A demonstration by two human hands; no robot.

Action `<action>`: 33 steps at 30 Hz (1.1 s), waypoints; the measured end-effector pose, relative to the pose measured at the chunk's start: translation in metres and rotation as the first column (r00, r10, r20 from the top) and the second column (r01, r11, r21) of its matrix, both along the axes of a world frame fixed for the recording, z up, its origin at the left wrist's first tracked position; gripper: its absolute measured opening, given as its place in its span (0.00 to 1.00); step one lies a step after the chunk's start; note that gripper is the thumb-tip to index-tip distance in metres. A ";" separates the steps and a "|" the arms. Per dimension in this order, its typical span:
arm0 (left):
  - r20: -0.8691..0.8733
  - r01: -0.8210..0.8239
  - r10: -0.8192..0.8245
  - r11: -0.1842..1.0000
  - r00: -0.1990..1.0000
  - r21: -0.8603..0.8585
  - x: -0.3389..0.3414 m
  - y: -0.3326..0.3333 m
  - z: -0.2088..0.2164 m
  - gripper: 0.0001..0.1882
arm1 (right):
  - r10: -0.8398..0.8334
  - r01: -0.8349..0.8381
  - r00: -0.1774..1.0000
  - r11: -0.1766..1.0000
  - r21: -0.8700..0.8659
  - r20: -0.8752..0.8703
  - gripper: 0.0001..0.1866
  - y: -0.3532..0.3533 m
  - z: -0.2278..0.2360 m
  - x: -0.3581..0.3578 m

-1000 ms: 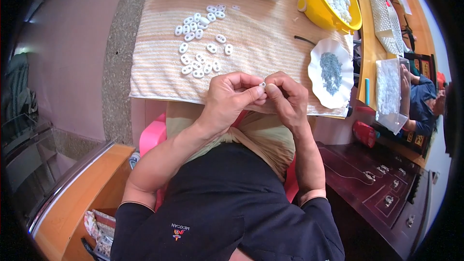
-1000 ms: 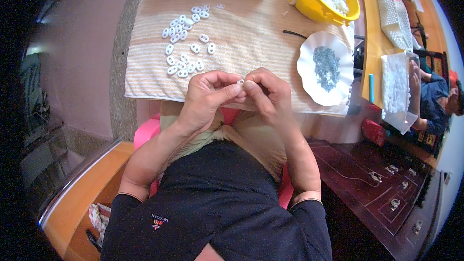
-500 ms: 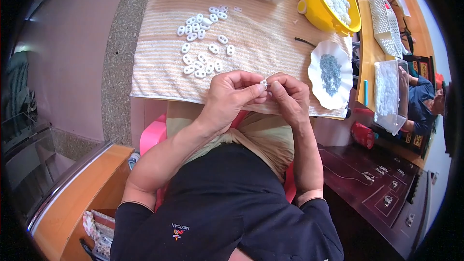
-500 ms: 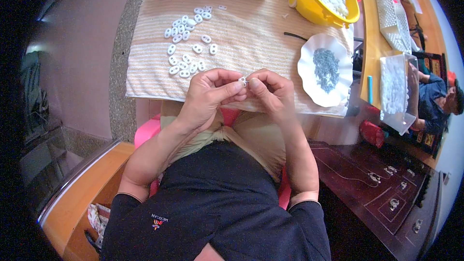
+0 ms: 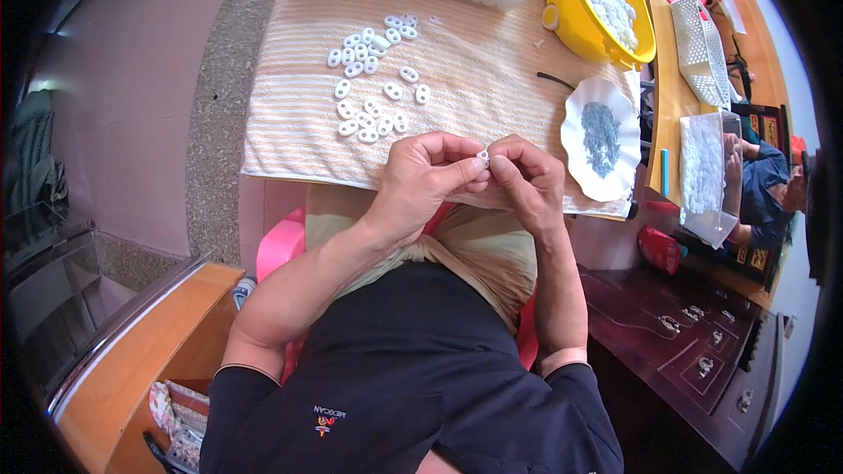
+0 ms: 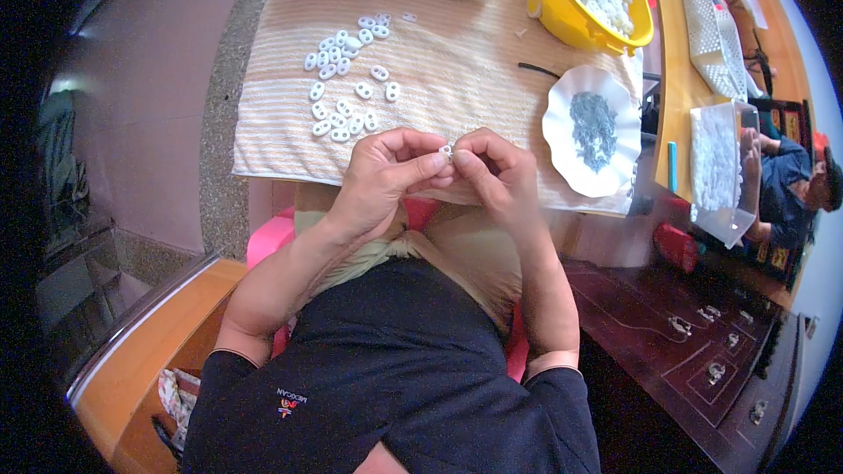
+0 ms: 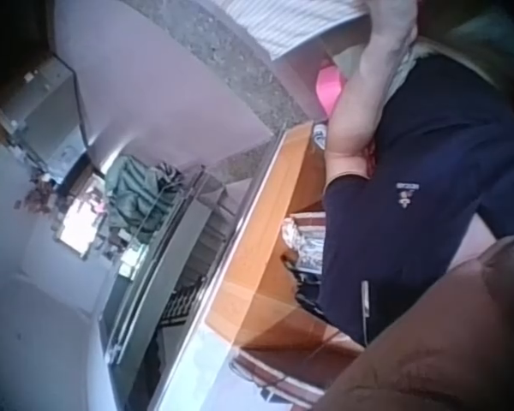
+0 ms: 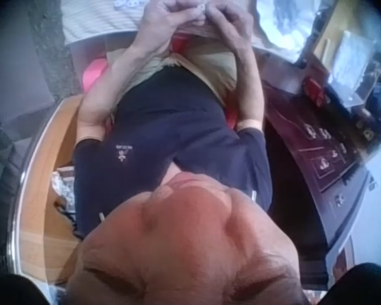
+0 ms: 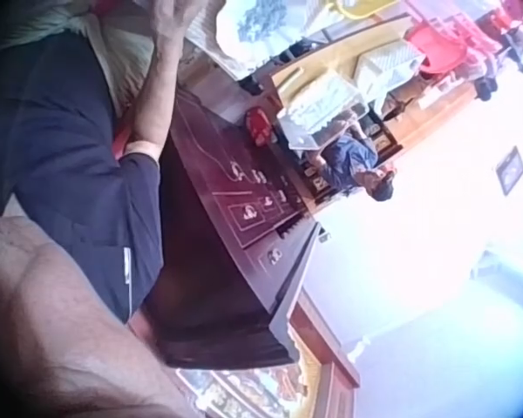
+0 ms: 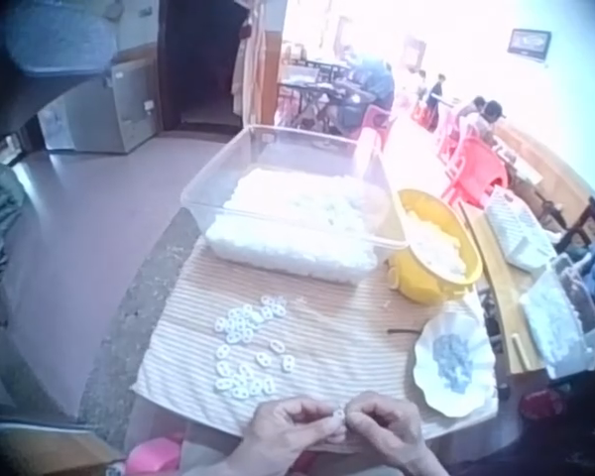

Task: The person is assembling small white plastic components by manually inserting tiny blue beads into them.

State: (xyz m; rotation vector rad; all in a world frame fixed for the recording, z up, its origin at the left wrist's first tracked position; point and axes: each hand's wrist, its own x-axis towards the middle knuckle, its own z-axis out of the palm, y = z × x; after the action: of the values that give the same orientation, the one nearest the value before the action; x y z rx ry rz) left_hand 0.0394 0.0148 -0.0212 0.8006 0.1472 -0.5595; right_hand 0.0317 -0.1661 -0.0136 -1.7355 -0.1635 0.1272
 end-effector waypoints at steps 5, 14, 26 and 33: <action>0.002 -0.004 0.004 1.000 1.000 0.006 0.000 0.001 0.002 0.09 | 0.007 -0.006 1.000 0.998 -0.056 0.026 0.04 0.001 0.003 0.000; 0.009 0.002 -0.002 1.000 1.000 0.008 0.002 0.004 0.006 0.08 | 0.014 -0.008 0.998 0.994 -0.109 0.057 0.03 0.003 0.006 0.004; -0.030 -0.110 0.107 0.988 0.994 -0.113 0.002 0.006 0.014 0.09 | -0.006 0.035 0.989 0.980 0.195 -0.149 0.10 -0.001 0.019 0.021; -0.009 -0.156 0.159 0.957 0.987 -0.244 0.001 0.010 0.022 0.10 | 0.008 0.009 0.997 0.971 -0.238 0.071 0.05 0.024 0.015 0.058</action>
State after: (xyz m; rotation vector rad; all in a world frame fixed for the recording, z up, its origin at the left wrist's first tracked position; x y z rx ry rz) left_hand 0.0405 0.0252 0.0012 0.5464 0.1277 -0.4125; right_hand 0.0899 -0.1417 0.0016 -1.9812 -0.2069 0.0868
